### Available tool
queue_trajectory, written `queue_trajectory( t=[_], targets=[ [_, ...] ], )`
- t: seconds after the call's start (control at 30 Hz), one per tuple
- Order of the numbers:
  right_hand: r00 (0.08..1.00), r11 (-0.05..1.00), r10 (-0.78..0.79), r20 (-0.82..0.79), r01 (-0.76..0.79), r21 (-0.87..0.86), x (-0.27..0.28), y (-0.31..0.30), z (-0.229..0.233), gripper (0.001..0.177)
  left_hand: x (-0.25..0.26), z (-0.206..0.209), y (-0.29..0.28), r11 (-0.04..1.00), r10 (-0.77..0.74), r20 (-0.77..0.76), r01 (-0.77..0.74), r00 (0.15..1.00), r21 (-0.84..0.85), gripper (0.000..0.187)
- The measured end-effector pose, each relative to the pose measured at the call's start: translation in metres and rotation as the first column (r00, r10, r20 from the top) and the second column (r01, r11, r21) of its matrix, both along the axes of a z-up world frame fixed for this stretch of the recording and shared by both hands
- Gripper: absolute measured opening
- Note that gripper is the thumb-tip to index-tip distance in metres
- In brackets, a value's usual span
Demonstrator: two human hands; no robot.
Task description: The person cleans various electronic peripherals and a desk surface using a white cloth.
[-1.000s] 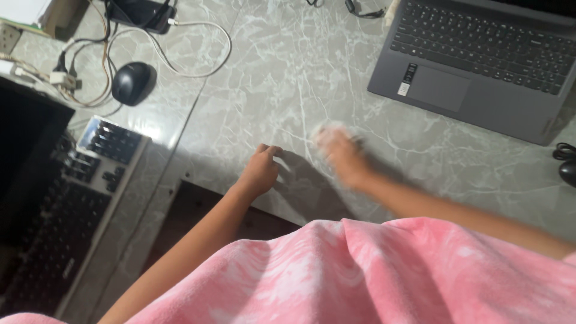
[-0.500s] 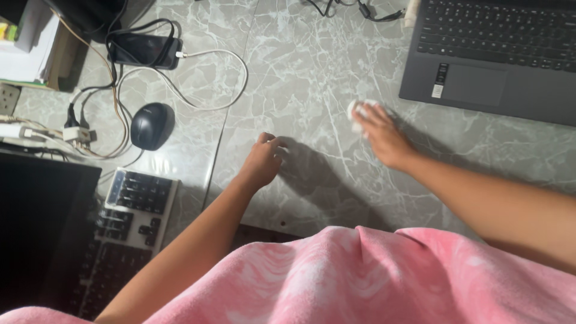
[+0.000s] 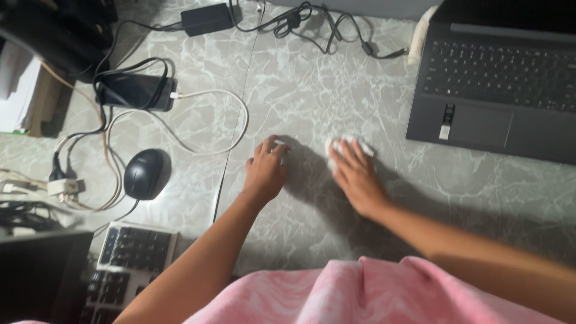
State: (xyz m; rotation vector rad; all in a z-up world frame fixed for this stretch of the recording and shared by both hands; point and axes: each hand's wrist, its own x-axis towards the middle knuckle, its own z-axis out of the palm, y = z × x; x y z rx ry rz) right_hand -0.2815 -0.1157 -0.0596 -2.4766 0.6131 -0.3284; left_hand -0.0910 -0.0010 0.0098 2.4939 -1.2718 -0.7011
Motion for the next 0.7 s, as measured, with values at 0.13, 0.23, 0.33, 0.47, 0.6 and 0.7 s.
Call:
queue_trajectory(
  t=[0.13,0.23,0.33,0.47,0.6,0.7],
  targets=[
    [0.996,0.992,-0.086,-0.004,0.085,-0.097,0.049,-0.077,-0.035,0.051,0.021,-0.010,-0.027,0.996,-0.038,0.075,0.044,0.996,-0.079,0.044],
    [0.993,0.992,-0.109,-0.034,0.107,-0.073,0.079,-0.126,-0.047,0.053,0.036,-0.018,-0.044,0.983,-0.048,0.064,0.058,0.997,-0.174,0.040],
    [0.987,0.991,-0.130,-0.097,0.131,0.003,0.100,-0.156,-0.046,0.055,0.047,-0.020,-0.056,0.984,-0.053,0.039,0.059,0.998,-0.170,0.043],
    [0.963,0.984,-0.153,-0.224,0.169,0.057,0.128,-0.185,-0.044,0.057,0.054,-0.024,-0.061,0.976,-0.060,0.067,0.072,0.996,-0.204,0.042],
    [0.959,0.986,-0.138,-0.246,0.156,0.052,0.140,-0.200,-0.048,0.060,0.053,-0.021,-0.059,0.974,-0.071,0.058,0.082,0.996,-0.210,0.042],
    [0.953,0.992,-0.116,-0.279,0.124,0.009,0.136,-0.192,-0.043,0.063,0.047,-0.015,-0.055,0.981,-0.067,0.011,0.068,0.998,-0.181,0.041]
  ],
)
